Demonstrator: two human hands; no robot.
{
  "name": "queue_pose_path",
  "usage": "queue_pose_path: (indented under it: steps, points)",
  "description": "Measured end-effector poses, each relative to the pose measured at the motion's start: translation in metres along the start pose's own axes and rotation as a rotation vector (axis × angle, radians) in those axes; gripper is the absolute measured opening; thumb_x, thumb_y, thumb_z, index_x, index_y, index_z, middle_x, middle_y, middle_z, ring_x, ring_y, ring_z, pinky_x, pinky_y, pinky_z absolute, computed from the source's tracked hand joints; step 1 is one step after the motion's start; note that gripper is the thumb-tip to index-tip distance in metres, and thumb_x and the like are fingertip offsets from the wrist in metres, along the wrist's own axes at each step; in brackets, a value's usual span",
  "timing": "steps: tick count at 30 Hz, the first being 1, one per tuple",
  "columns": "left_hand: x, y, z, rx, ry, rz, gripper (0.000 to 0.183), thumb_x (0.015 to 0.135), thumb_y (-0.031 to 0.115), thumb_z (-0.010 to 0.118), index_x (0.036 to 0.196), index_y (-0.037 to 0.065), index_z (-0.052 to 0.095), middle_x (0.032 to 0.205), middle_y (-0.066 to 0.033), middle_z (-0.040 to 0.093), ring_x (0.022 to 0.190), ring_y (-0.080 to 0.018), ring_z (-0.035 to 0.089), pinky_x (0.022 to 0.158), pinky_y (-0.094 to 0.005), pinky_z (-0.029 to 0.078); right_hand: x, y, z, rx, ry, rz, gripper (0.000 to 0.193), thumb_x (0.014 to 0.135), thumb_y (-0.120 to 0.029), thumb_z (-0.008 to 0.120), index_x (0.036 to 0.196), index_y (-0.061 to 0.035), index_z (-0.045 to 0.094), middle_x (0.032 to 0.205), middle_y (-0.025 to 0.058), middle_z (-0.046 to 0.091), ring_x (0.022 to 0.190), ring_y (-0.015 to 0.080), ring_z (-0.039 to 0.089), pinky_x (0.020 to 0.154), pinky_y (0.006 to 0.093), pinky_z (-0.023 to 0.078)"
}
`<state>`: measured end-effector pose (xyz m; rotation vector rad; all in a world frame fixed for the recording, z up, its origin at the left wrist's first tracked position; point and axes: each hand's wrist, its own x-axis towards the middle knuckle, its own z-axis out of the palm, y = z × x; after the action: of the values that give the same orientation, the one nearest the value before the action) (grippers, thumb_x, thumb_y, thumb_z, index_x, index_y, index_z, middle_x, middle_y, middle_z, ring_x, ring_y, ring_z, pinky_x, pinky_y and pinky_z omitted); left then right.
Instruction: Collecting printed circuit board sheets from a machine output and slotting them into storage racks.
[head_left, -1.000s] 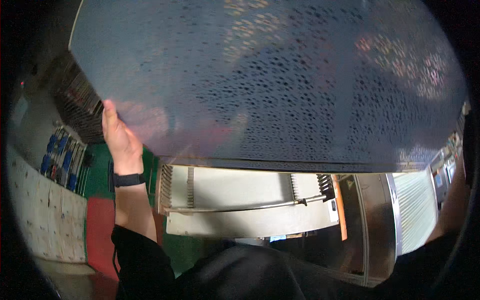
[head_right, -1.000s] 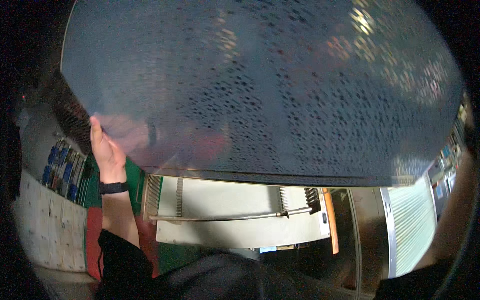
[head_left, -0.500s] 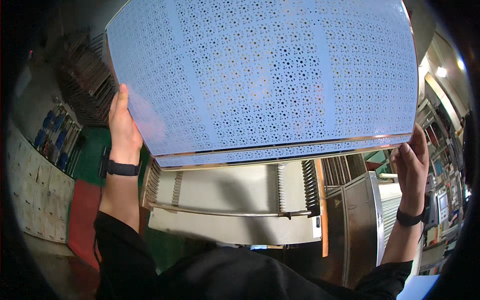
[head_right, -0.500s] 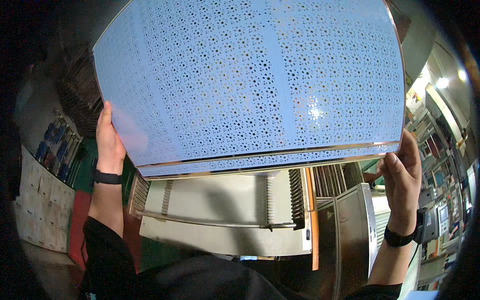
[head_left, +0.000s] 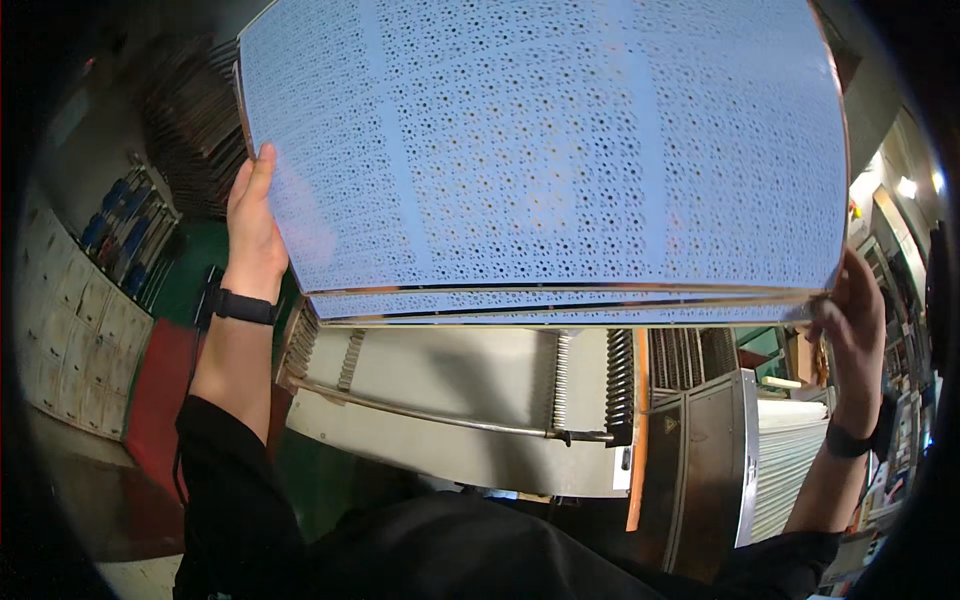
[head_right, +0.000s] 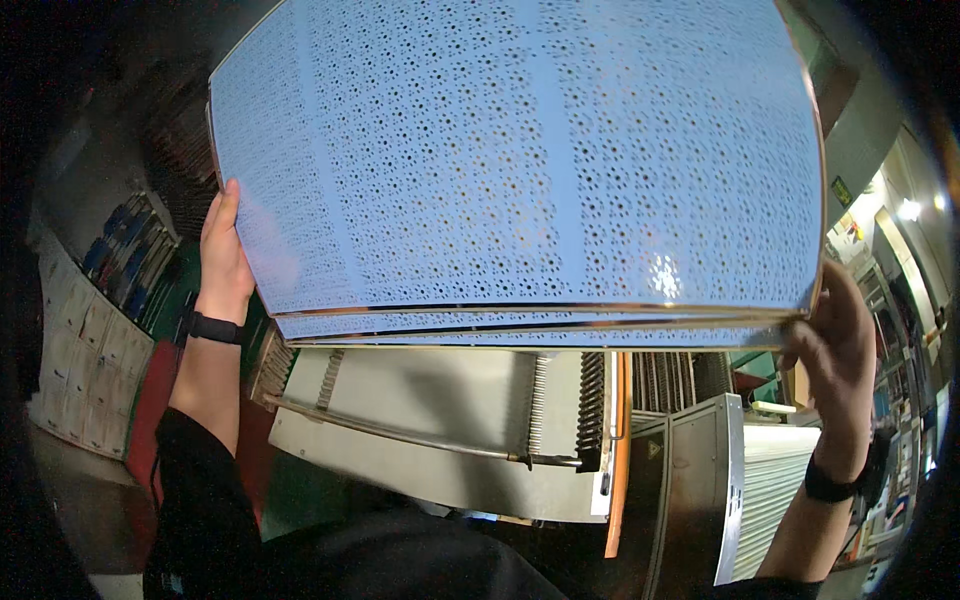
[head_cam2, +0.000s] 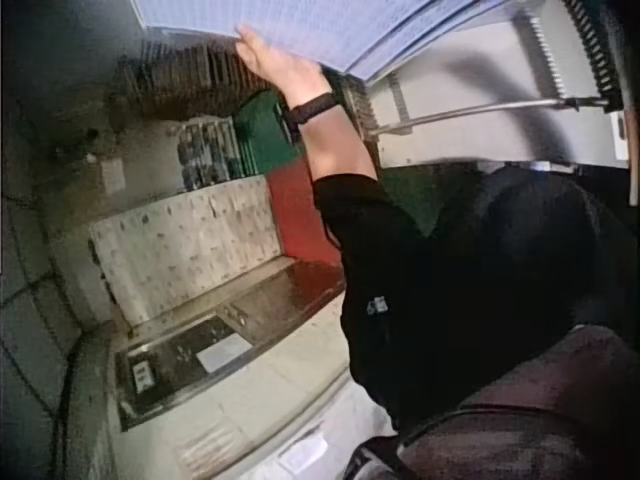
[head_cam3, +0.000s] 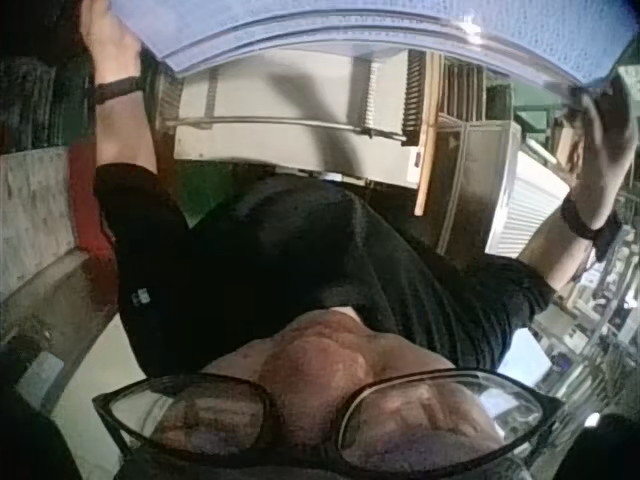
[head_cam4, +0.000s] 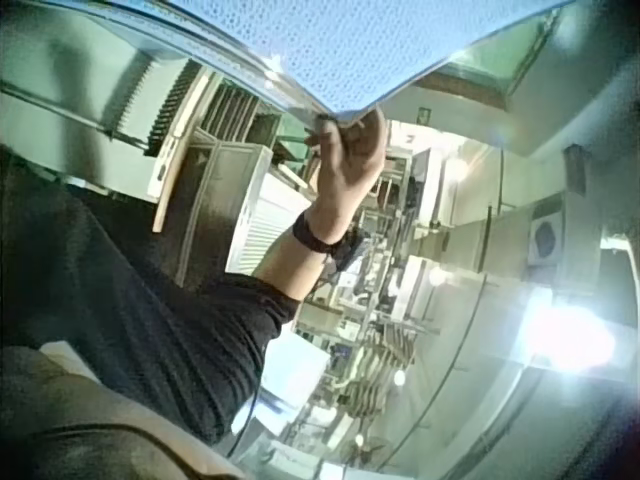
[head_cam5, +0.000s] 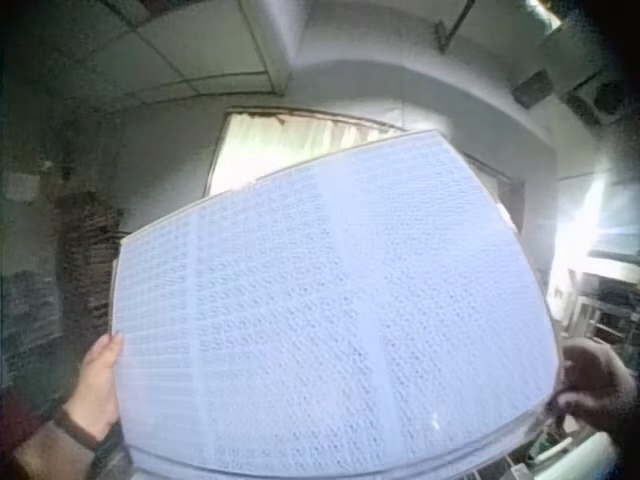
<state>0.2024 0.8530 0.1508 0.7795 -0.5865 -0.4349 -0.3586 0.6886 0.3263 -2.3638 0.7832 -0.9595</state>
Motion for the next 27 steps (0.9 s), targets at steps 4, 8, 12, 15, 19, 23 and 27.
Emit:
queue_pose_path:
  steps: [4, 8, 12, 15, 19, 23, 27]
  points:
    - [0.006, -0.009, 0.014, 0.087, 0.006, 0.125, 0.038, 0.102, 0.032, 0.057, 0.124, 0.001, 0.054, 0.126, -0.0113, 0.06, 0.118, -0.0197, 0.056, 0.101, -0.0368, 0.045, -0.018, 0.033, -0.009, -0.077, 0.079, -0.079, 0.055, 0.088, -0.001, 0.069, 0.138, 0.0047, 0.048, 0.123, 0.0106, 0.062, 0.11, 0.0172, 0.06, 0.097, 0.0321, 0.048]
    - [0.019, 0.002, 0.036, 0.195, -0.116, 0.029, 0.04, 0.103, 0.034, 0.056, 0.125, 0.002, 0.051, 0.127, -0.0117, 0.058, 0.118, -0.021, 0.055, 0.102, -0.0383, 0.044, -0.014, 0.071, -0.018, -0.192, 0.178, -0.054, 0.044, 0.088, 0.006, 0.065, 0.131, 0.0022, 0.056, 0.114, 0.0084, 0.068, 0.103, 0.0152, 0.063, 0.092, 0.0314, 0.051]
    - [0.036, -0.016, 0.024, 0.028, -0.196, -0.05, 0.042, 0.103, 0.034, 0.054, 0.13, 0.004, 0.045, 0.133, -0.0125, 0.054, 0.124, -0.0255, 0.052, 0.107, -0.0434, 0.041, -0.005, 0.095, 0.0, -0.235, 0.117, 0.089, 0.037, 0.091, 0.006, 0.063, 0.128, 0.0017, 0.058, 0.11, 0.0064, 0.068, 0.097, 0.0114, 0.062, 0.087, 0.0283, 0.05]
    - [0.041, -0.045, 0.006, -0.018, -0.092, -0.036, 0.041, 0.104, 0.033, 0.052, 0.132, 0.004, 0.044, 0.136, -0.0138, 0.052, 0.13, -0.0275, 0.048, 0.112, -0.0459, 0.037, -0.004, 0.116, 0.046, -0.023, 0.17, 0.084, 0.034, 0.093, 0.005, 0.062, 0.127, 0.0025, 0.059, 0.11, 0.0065, 0.068, 0.099, 0.0115, 0.061, 0.089, 0.027, 0.048]
    - [0.045, -0.057, -0.022, 0.03, -0.068, 0.052, 0.034, 0.104, 0.029, 0.052, 0.127, 0.004, 0.046, 0.135, -0.0132, 0.052, 0.129, -0.0263, 0.049, 0.113, -0.045, 0.036, -0.007, 0.141, 0.094, 0.083, 0.212, 0.247, 0.033, 0.095, 0.001, 0.063, 0.128, 0.0032, 0.058, 0.113, 0.0076, 0.068, 0.103, 0.0132, 0.062, 0.094, 0.0287, 0.047]
    - [0.049, -0.061, -0.043, 0.09, -0.047, 0.075, 0.029, 0.105, 0.026, 0.051, 0.123, 0.004, 0.047, 0.134, -0.0124, 0.052, 0.128, -0.0252, 0.049, 0.112, -0.0448, 0.037, -0.002, 0.157, 0.13, 0.085, 0.175, 0.151, 0.015, 0.097, 0.0, 0.061, 0.111, 0.0025, 0.06, 0.096, 0.0027, 0.065, 0.083, 0.009, 0.059, 0.079, 0.0248, 0.05]
    - [0.054, -0.064, -0.051, 0.147, -0.048, 0.085, 0.03, 0.105, 0.027, 0.05, 0.124, 0.003, 0.047, 0.133, -0.0122, 0.052, 0.125, -0.0246, 0.051, 0.11, -0.0438, 0.038, 0.009, 0.177, 0.153, 0.063, 0.159, 0.173, 0.008, 0.098, -0.002, 0.061, 0.104, 0.0016, 0.058, 0.091, 0.0019, 0.064, 0.08, 0.0081, 0.058, 0.077, 0.0246, 0.05]
